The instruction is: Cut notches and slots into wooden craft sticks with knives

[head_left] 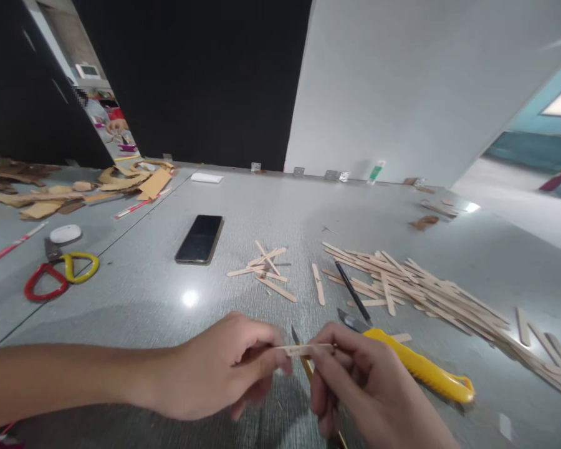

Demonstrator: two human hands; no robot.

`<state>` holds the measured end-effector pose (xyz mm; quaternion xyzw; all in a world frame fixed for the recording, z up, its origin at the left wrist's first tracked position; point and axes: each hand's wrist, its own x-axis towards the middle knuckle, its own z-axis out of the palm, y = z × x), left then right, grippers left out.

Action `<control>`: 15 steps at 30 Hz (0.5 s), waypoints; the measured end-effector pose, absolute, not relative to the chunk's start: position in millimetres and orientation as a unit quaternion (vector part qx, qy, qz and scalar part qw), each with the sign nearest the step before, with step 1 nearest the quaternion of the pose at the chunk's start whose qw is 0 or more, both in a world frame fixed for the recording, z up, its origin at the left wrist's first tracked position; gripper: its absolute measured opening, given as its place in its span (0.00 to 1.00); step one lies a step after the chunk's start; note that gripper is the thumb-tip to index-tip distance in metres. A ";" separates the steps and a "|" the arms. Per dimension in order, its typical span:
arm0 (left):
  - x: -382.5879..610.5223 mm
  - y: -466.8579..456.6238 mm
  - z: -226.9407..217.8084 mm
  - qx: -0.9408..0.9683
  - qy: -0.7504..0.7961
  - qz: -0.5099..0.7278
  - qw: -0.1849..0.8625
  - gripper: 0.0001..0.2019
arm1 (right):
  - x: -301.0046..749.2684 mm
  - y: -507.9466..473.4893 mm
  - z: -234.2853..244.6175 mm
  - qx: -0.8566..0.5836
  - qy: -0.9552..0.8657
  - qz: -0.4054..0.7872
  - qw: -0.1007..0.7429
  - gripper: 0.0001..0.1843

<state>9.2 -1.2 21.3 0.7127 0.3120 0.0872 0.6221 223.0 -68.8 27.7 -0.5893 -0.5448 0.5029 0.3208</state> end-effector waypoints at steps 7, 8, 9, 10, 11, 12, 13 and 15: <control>9.0 8.8 12.8 0.696 0.385 0.226 0.562 0.20 | 243.7 -52.4 -1.3 -0.511 -0.850 0.052 0.117 0.05; 9.1 9.6 12.7 0.704 0.384 0.226 0.554 0.20 | 244.2 -52.7 -3.0 -0.468 -0.879 0.021 0.089 0.07; 9.0 10.0 12.7 0.714 0.382 0.221 0.544 0.20 | 244.8 -53.3 -3.3 -0.423 -0.903 0.000 0.070 0.13; 8.9 10.2 12.7 0.724 0.380 0.216 0.533 0.20 | 245.7 -54.0 -2.5 -0.382 -0.922 -0.015 0.058 0.17; 8.7 10.0 12.5 0.733 0.379 0.213 0.523 0.19 | 246.9 -54.7 -0.6 -0.348 -0.936 -0.033 0.048 0.18; 8.4 9.7 12.1 0.739 0.378 0.210 0.516 0.19 | 248.5 -55.6 1.9 -0.320 -0.944 -0.064 0.038 0.16; 8.1 9.2 11.4 0.741 0.380 0.209 0.513 0.19 | 250.6 -56.8 4.6 -0.296 -0.949 -0.101 0.028 0.14; 7.6 8.5 9.4 0.737 0.383 0.209 0.517 0.18 | 255.5 -60.8 8.7 -0.252 -0.952 -0.174 0.006 0.15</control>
